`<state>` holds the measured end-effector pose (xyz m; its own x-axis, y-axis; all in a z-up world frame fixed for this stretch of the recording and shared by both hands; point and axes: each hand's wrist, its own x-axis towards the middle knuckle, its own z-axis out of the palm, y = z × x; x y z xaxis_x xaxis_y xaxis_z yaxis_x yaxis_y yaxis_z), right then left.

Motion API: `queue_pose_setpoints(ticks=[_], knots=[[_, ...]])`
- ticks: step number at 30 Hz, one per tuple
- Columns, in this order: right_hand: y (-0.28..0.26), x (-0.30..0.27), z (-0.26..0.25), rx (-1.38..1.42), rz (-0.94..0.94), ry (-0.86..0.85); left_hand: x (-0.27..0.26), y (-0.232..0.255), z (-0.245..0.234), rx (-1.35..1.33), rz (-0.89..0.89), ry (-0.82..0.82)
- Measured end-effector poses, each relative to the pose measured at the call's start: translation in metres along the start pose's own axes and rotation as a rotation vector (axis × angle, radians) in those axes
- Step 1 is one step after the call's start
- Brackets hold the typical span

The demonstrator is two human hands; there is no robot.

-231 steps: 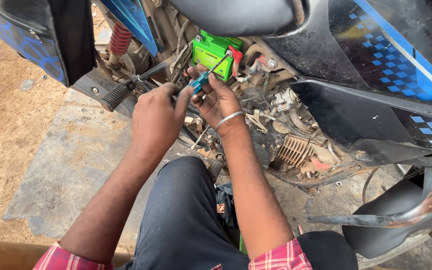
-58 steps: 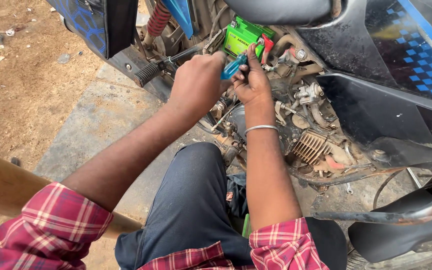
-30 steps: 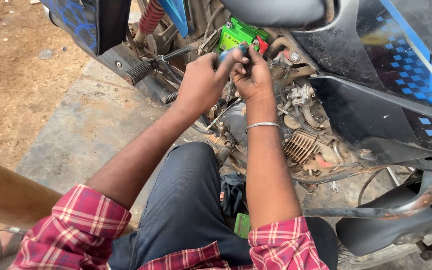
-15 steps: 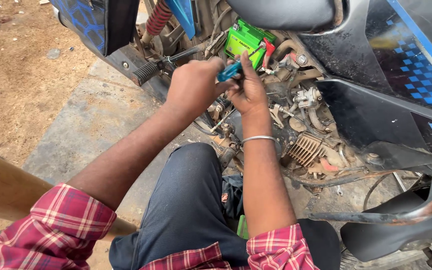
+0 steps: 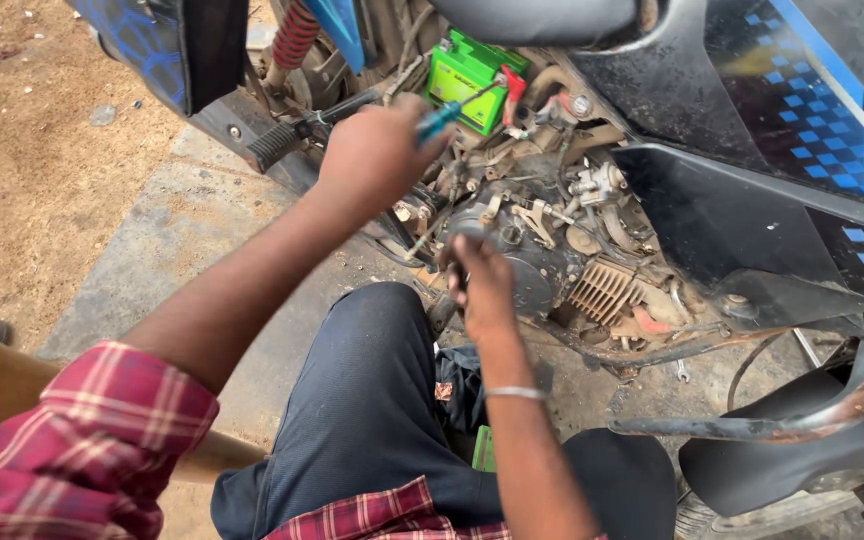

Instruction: The recorder is replacing or servicing the battery of a motorcycle, connecting and securing terminal wires.

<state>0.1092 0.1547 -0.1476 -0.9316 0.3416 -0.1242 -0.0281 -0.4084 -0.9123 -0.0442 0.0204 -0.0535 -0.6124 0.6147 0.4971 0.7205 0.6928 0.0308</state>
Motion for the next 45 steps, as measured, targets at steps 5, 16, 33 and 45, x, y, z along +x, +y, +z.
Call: queue_pose_setpoints(ticks=[5, 16, 33, 45], knots=[[0.028, -0.021, -0.018, 0.075, 0.033, -0.058, 0.016, 0.000, 0.006, -0.272, -0.048, 0.186], [-0.045, 0.107, 0.037, 0.642, 0.140, -0.307, 0.017, 0.043, -0.046, -0.219, -0.199, 0.065], [-0.050, 0.182, 0.077, 1.119, 0.295, -0.315, 0.025, 0.034, -0.023, -0.619, -0.733, 0.346], [-0.104, 0.098, 0.118, 1.069, 0.250, -0.051, 0.027, 0.008, -0.022, -0.427, -0.517, 0.350]])
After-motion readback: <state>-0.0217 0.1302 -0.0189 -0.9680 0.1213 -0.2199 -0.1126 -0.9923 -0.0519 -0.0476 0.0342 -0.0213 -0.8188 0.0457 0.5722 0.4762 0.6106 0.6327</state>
